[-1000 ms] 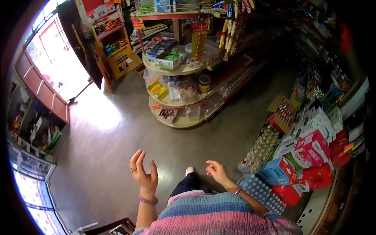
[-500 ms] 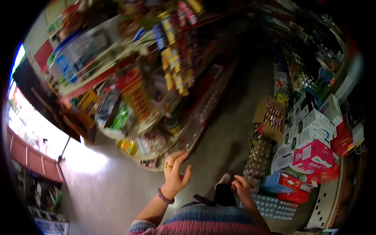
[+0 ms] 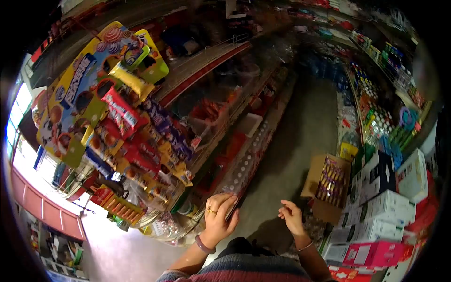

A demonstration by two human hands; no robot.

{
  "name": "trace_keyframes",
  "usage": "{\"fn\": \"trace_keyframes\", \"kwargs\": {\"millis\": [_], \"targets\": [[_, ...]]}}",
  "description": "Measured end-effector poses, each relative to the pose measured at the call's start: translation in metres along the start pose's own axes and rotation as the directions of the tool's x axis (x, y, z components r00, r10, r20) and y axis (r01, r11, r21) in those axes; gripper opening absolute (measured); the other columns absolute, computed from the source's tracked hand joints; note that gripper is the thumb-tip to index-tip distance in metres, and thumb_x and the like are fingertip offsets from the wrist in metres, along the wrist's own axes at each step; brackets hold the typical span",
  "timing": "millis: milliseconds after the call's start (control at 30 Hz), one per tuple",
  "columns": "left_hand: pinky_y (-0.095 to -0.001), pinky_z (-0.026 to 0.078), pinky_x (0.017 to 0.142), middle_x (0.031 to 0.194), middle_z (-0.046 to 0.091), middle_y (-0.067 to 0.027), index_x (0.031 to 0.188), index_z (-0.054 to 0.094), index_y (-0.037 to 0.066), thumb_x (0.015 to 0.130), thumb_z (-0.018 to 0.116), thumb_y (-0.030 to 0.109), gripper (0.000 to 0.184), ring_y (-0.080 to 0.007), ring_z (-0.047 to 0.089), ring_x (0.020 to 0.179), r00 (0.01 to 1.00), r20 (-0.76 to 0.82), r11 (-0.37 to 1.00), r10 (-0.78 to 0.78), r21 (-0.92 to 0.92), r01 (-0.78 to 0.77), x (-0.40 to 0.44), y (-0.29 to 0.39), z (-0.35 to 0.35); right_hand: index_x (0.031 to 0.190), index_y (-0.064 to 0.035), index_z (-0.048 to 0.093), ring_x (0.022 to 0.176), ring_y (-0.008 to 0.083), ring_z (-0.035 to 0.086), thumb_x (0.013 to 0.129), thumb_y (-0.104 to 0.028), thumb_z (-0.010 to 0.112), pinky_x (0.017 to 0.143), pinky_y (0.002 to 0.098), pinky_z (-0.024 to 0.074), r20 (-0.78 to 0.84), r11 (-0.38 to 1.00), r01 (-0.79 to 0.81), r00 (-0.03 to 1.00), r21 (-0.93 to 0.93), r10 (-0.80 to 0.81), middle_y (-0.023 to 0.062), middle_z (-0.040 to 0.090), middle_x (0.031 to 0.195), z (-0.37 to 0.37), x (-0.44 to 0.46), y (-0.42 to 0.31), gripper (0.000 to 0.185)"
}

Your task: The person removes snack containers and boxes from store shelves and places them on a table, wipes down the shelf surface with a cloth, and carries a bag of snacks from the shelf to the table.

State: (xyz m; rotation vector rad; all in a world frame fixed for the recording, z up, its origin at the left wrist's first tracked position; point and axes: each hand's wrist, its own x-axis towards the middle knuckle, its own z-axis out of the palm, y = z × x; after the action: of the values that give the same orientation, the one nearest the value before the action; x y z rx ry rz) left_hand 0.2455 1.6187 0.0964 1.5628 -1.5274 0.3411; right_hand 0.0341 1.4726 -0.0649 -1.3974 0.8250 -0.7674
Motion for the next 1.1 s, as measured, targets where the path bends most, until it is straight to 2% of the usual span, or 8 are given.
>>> {"fn": "trace_keyframes", "kwargs": {"millis": [400, 500, 567, 733, 833, 933, 1067, 1100], "targets": [[-0.0412, 0.046, 0.080, 0.103, 0.059, -0.0145, 0.108, 0.056, 0.002, 0.066, 0.068, 0.002, 0.043, -0.0320, 0.057, 0.093, 0.968, -0.249, 0.993, -0.035, 0.096, 0.061, 0.097, -0.130, 0.079, 0.118, -0.0001, 0.053, 0.070, 0.0105, 0.057, 0.091, 0.000, 0.049, 0.063, 0.0228, 0.0465, 0.373, 0.952, 0.299, 0.877, 0.069, -0.302, 0.0048, 0.060, 0.084, 0.060, 0.282, -0.155, 0.027], [-0.0403, 0.047, 0.076, 0.102, 0.060, -0.0142, 0.105, 0.057, 0.002, 0.065, 0.068, 0.001, 0.042, -0.0320, 0.059, 0.090, 0.956, -0.294, 0.991, 0.022, 0.136, 0.019, 0.137, -0.147, 0.083, 0.120, -0.0006, 0.053, 0.072, 0.0093, 0.057, 0.090, 0.000, 0.050, 0.064, 0.0216, 0.0467, 0.416, 0.924, 0.272, 0.833, 0.267, -0.365, 0.0033, 0.059, 0.085, 0.070, 0.345, -0.186, 0.029], [-0.0407, 0.048, 0.075, 0.101, 0.062, -0.0133, 0.102, 0.059, 0.002, 0.063, 0.069, 0.001, 0.040, -0.0318, 0.061, 0.090, 0.948, -0.316, 0.989, 0.032, 0.148, 0.016, 0.154, -0.152, 0.085, 0.120, -0.0006, 0.053, 0.072, 0.0090, 0.057, 0.090, 0.001, 0.050, 0.065, 0.0213, 0.0472, 0.482, 0.865, 0.489, 0.734, 0.112, -0.478, 0.0032, 0.059, 0.086, 0.083, 0.363, -0.236, 0.030], [-0.0378, 0.053, 0.073, 0.101, 0.062, -0.0111, 0.101, 0.062, 0.004, 0.064, 0.067, -0.002, 0.038, -0.0289, 0.063, 0.088, 0.911, -0.301, 0.925, 0.281, 0.338, -0.173, 0.203, -0.151, 0.072, 0.120, 0.0001, 0.052, 0.073, 0.0082, 0.056, 0.089, -0.002, 0.052, 0.066, 0.0207, 0.0470, 0.610, 0.795, 0.565, 0.556, 0.221, -0.565, 0.0029, 0.058, 0.086, 0.114, 0.426, -0.308, 0.031], [-0.0399, 0.053, 0.075, 0.104, 0.060, -0.0128, 0.101, 0.062, 0.003, 0.065, 0.065, -0.001, 0.036, -0.0290, 0.062, 0.091, 0.907, -0.282, 0.853, 0.312, 0.504, -0.136, 0.229, -0.138, 0.066, 0.120, 0.0015, 0.052, 0.075, 0.0086, 0.056, 0.088, -0.001, 0.053, 0.068, 0.0222, 0.0475, 0.652, 0.595, 0.745, 0.294, 0.303, -0.699, 0.0032, 0.058, 0.086, 0.138, 0.459, -0.355, 0.032], [-0.0409, 0.052, 0.076, 0.104, 0.059, -0.0129, 0.100, 0.062, 0.003, 0.065, 0.064, 0.002, 0.035, -0.0286, 0.061, 0.091, 0.906, -0.264, 0.709, 0.331, 0.703, -0.054, 0.254, -0.126, 0.062, 0.121, 0.0011, 0.052, 0.077, 0.0096, 0.055, 0.088, -0.003, 0.055, 0.070, 0.0238, 0.0475, 0.681, 0.488, 0.785, 0.118, 0.381, -0.723, 0.0021, 0.056, 0.086, 0.162, 0.476, -0.405, 0.033], [-0.0399, 0.051, 0.076, 0.106, 0.058, -0.0148, 0.104, 0.062, 0.002, 0.063, 0.065, -0.001, 0.041, -0.0299, 0.060, 0.090, 0.889, -0.352, 0.629, 0.294, 0.771, 0.097, 0.289, -0.110, 0.055, 0.121, -0.0002, 0.053, 0.080, 0.0107, 0.056, 0.089, -0.008, 0.057, 0.070, 0.0229, 0.0463, 0.744, 0.574, 0.664, 0.038, 0.480, -0.667, 0.0038, 0.058, 0.090, 0.212, 0.487, -0.449, 0.033], [-0.0395, 0.049, 0.081, 0.107, 0.058, -0.0152, 0.106, 0.061, 0.001, 0.064, 0.066, -0.001, 0.042, -0.0307, 0.059, 0.094, 0.891, -0.392, 0.624, 0.230, 0.762, 0.175, 0.295, -0.102, 0.052, 0.123, -0.0016, 0.052, 0.082, 0.0125, 0.058, 0.091, -0.015, 0.056, 0.071, 0.0235, 0.0467, 0.771, 0.587, 0.608, -0.067, 0.535, -0.634, 0.0061, 0.060, 0.094, 0.229, 0.497, -0.457, 0.035]]}}
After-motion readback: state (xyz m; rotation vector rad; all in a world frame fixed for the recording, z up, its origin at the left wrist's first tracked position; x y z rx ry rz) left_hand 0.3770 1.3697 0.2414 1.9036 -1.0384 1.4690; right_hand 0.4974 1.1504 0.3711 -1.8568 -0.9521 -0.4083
